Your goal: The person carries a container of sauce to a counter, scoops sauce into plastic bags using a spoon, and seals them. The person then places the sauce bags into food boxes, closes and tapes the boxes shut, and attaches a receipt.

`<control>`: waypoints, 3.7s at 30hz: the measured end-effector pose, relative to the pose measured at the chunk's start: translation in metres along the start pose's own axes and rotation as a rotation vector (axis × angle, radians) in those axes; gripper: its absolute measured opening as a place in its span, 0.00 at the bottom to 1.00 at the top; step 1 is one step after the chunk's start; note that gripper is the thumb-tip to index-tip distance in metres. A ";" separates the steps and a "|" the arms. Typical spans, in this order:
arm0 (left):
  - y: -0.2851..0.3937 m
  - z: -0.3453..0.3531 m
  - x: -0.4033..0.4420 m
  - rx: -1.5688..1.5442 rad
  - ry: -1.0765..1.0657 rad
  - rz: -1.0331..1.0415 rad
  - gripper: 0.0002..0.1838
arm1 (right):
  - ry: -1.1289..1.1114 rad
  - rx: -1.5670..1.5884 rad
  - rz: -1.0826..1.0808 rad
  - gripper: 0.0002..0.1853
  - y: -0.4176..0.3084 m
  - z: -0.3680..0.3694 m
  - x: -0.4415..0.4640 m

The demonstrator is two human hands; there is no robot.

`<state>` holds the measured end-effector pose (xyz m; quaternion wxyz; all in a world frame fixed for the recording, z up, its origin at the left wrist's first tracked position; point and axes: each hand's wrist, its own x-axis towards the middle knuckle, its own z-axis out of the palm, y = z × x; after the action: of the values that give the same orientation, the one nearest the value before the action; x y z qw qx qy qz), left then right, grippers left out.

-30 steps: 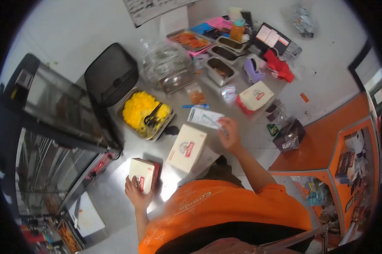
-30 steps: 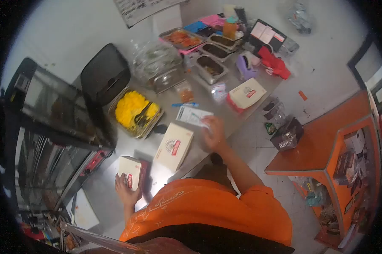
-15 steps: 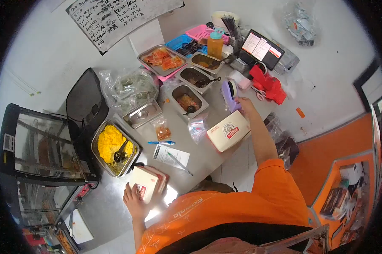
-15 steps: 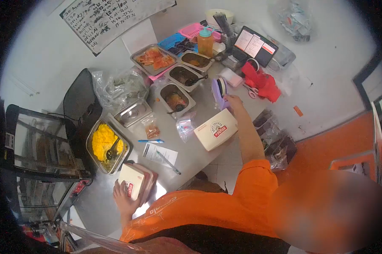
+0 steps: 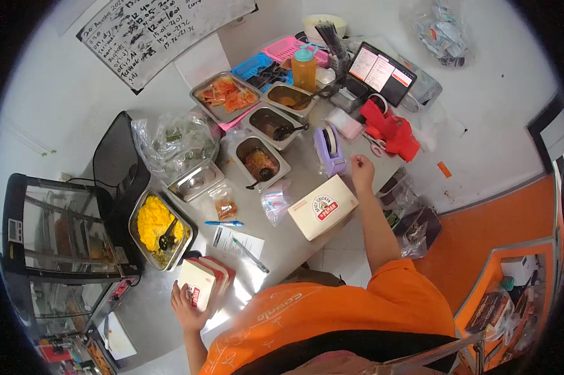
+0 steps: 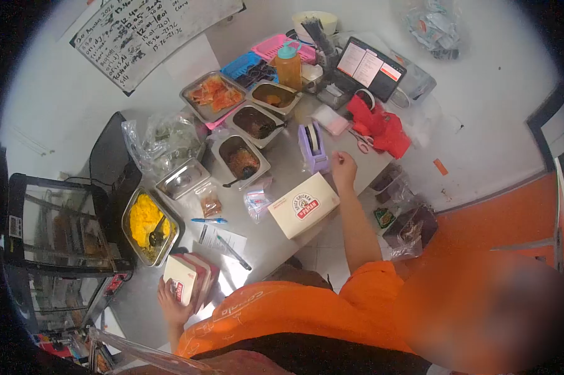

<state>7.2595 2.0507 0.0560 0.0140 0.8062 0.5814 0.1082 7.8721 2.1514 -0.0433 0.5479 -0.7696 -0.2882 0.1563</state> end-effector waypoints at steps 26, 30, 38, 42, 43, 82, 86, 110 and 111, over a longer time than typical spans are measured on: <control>0.335 0.130 0.186 -0.086 -0.258 0.776 0.48 | -0.197 0.137 0.021 0.30 -0.040 -0.050 -0.147; 0.336 0.134 0.186 -0.076 -0.248 0.763 0.43 | -0.219 -0.152 0.038 0.32 -0.032 -0.039 -0.158; 0.336 0.107 0.179 -0.155 -0.395 0.607 0.43 | -0.266 0.235 0.042 0.39 -0.021 -0.053 -0.164; 0.315 0.102 0.176 -0.383 -0.498 0.499 0.44 | -0.298 0.182 -0.038 0.35 -0.018 -0.054 -0.173; 0.310 0.103 0.176 -0.439 -0.511 0.478 0.44 | -0.281 0.116 -0.085 0.34 -0.014 -0.053 -0.175; 0.005 -0.016 0.000 -0.046 -0.020 0.022 0.40 | -0.961 -0.086 -0.641 0.40 -0.175 0.151 -0.403; -0.005 -0.017 0.001 -0.226 0.039 0.025 0.38 | -0.955 -0.144 -0.521 0.42 -0.180 0.143 -0.406; -0.132 0.031 -0.087 0.164 0.090 -0.850 0.40 | -0.437 0.112 0.360 0.18 -0.046 0.008 0.002; -0.134 0.032 -0.087 0.152 0.060 -0.859 0.40 | -0.452 0.196 0.234 0.17 -0.029 0.001 0.003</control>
<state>7.1145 2.0152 -0.0085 -0.0184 0.4866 0.8704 0.0729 7.8659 2.1604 -0.0160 0.5197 -0.6866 -0.2957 0.4135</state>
